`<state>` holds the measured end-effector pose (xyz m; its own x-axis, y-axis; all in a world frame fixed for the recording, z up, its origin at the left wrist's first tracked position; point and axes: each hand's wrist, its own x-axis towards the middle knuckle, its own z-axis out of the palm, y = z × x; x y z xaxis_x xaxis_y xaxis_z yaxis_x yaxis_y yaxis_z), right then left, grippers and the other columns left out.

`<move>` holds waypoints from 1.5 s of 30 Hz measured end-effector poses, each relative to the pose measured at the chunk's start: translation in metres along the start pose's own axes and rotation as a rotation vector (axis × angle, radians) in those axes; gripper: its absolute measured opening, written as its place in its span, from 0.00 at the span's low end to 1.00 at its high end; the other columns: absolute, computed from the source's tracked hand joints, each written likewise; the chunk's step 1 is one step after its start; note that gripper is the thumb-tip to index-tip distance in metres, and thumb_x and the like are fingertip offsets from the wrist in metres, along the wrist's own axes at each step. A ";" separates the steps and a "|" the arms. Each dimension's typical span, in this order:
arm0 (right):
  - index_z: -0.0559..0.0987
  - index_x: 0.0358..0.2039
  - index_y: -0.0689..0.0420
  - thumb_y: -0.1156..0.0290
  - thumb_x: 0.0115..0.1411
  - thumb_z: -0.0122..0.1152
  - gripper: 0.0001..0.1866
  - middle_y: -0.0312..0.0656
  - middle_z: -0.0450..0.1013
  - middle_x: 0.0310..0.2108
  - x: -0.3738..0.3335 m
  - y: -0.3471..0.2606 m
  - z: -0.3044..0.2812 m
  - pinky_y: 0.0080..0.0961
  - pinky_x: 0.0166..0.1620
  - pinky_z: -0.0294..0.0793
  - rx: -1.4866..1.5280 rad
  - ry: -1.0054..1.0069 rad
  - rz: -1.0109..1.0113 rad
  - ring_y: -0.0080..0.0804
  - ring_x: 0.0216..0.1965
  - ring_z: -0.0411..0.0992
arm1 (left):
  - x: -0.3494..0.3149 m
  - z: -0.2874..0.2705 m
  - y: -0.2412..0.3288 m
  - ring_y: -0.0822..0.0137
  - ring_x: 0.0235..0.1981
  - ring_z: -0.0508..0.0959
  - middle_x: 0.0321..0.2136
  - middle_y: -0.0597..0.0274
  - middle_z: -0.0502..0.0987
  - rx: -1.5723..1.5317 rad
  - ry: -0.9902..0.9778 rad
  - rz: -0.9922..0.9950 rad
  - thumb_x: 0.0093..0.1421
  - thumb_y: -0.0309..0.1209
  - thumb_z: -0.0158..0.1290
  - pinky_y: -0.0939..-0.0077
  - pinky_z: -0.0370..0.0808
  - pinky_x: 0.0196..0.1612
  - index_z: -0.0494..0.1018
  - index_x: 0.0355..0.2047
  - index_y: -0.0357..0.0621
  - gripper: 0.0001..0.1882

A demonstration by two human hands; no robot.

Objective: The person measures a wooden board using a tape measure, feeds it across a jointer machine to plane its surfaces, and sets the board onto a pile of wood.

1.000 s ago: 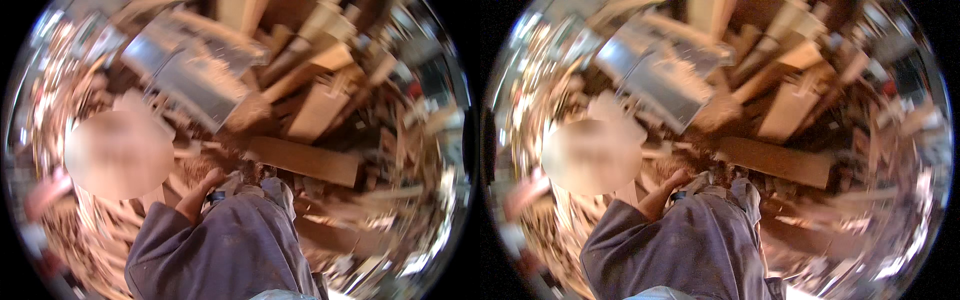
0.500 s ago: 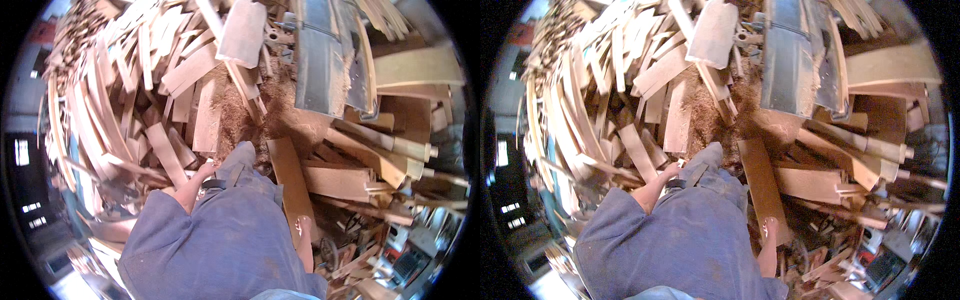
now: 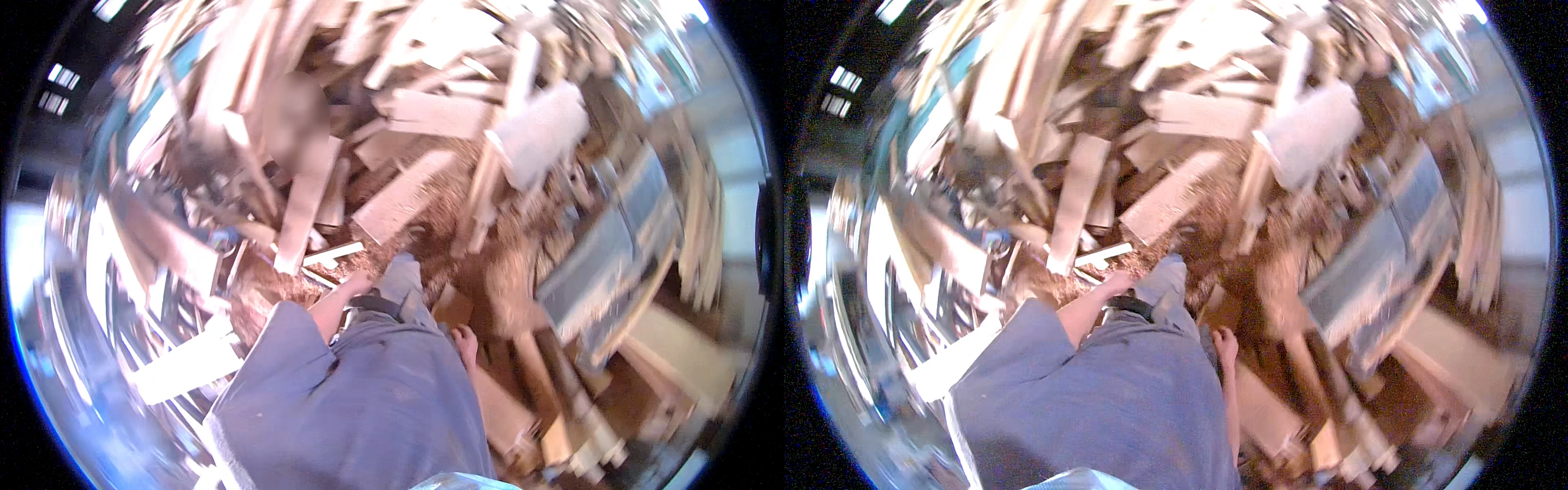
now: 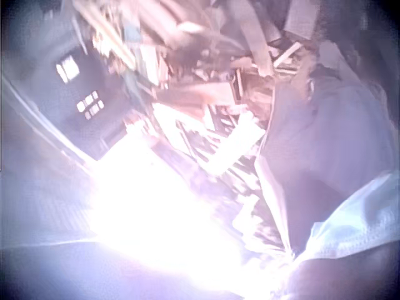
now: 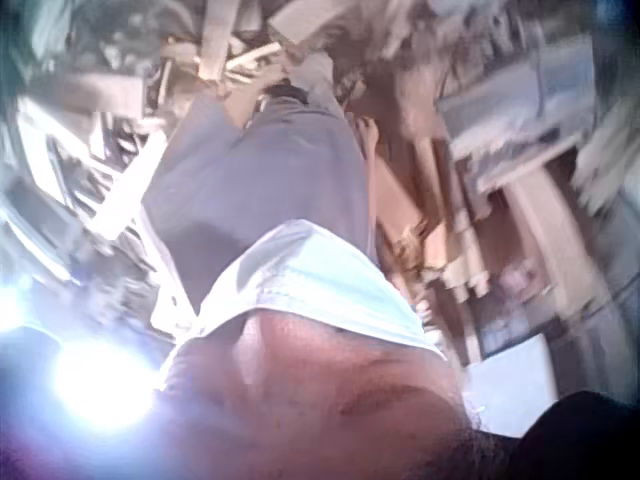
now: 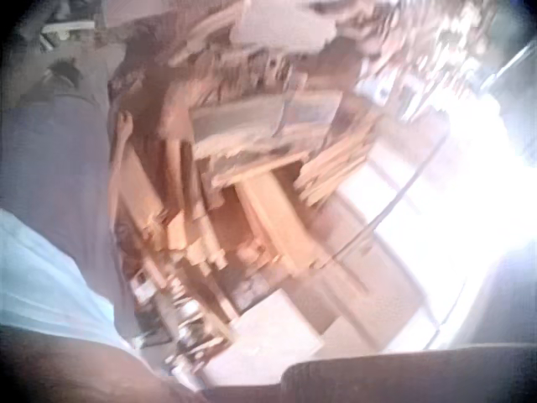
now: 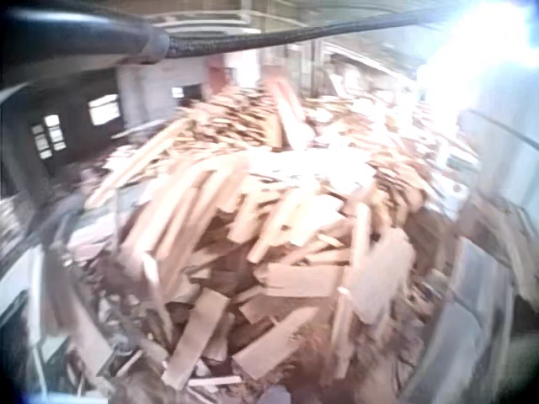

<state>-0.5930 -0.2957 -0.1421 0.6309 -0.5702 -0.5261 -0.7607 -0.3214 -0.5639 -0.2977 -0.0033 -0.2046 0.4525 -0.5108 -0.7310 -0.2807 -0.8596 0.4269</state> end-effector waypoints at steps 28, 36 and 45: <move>0.83 0.42 0.63 0.68 0.60 0.60 0.14 0.45 0.80 0.36 0.154 0.112 -0.050 0.31 0.42 0.77 -0.084 -0.380 -0.380 0.36 0.39 0.78 | -0.121 0.164 -0.015 0.46 0.44 0.84 0.41 0.43 0.83 -0.674 0.282 -0.567 0.51 0.47 0.64 0.55 0.78 0.45 0.83 0.41 0.38 0.25; 0.80 0.51 0.61 0.62 0.64 0.60 0.19 0.56 0.78 0.49 0.083 0.000 -0.110 0.41 0.52 0.75 -0.122 -0.160 -0.340 0.54 0.53 0.76 | -0.090 0.131 0.002 0.43 0.37 0.83 0.33 0.40 0.82 -0.657 0.398 -0.511 0.53 0.41 0.54 0.53 0.80 0.41 0.82 0.36 0.40 0.18; 0.81 0.52 0.58 0.62 0.61 0.55 0.22 0.56 0.80 0.46 0.018 -0.082 -0.159 0.36 0.57 0.72 0.124 0.009 -0.107 0.49 0.54 0.76 | -0.042 0.107 0.002 0.58 0.26 0.79 0.24 0.50 0.80 -0.798 0.394 -0.283 0.52 0.34 0.57 0.62 0.75 0.32 0.77 0.30 0.31 0.15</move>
<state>-0.5434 -0.4002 -0.0041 0.7056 -0.5448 -0.4531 -0.6640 -0.2851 -0.6912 -0.4079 0.0176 -0.2304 0.7108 -0.1225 -0.6926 0.4823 -0.6320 0.6066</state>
